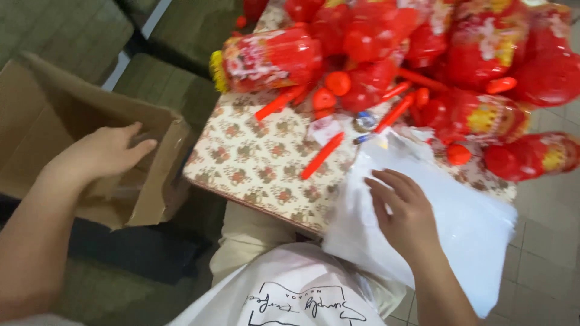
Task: The person assembles red plastic lanterns by inserting a handle into the top of the lantern body. They then use a white tissue to wipe the handle and the top of the lantern before placing the assembled item on the table.
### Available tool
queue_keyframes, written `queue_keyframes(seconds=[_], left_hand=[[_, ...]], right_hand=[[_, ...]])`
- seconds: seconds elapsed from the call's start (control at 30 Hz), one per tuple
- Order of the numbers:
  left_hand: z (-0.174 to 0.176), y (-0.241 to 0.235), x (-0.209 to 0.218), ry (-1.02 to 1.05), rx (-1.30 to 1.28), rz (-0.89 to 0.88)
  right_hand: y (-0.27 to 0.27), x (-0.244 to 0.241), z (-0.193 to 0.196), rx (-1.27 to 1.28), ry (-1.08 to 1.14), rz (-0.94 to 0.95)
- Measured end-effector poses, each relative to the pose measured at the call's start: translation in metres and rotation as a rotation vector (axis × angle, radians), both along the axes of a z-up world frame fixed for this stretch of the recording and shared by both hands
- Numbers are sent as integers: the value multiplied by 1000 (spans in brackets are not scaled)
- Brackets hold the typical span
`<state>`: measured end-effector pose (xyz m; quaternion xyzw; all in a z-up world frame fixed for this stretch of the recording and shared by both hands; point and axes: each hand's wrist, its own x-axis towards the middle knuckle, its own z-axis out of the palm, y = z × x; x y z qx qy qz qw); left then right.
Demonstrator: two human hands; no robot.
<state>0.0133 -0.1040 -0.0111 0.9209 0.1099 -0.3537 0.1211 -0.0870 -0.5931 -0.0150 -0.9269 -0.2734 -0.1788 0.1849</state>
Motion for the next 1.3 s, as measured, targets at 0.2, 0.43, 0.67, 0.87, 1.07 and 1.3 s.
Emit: queue_keyframes(seconds=[0.2, 0.43, 0.67, 0.87, 1.07, 1.3], left_hand=[[43, -94, -48, -480, -137, -205], [-51, -241, -71, -1132, -888, -971], [-64, -332, -68, -1172, -1016, -1131], [-90, -344, -60, -1171, -950, -1116], [-91, -345, -61, -1103, -1002, -1029], [-93, -345, -62, -1058, -1025, -963]], right_hand=[[-72, -34, -48, 34, 43, -255], [-84, -51, -88, -45, 132, -356], [-72, -62, -74, 45, 248, -398], [-74, -62, -74, 51, 234, -402], [-73, -63, -74, 64, 261, -405], [-73, -63, -75, 68, 253, -417]])
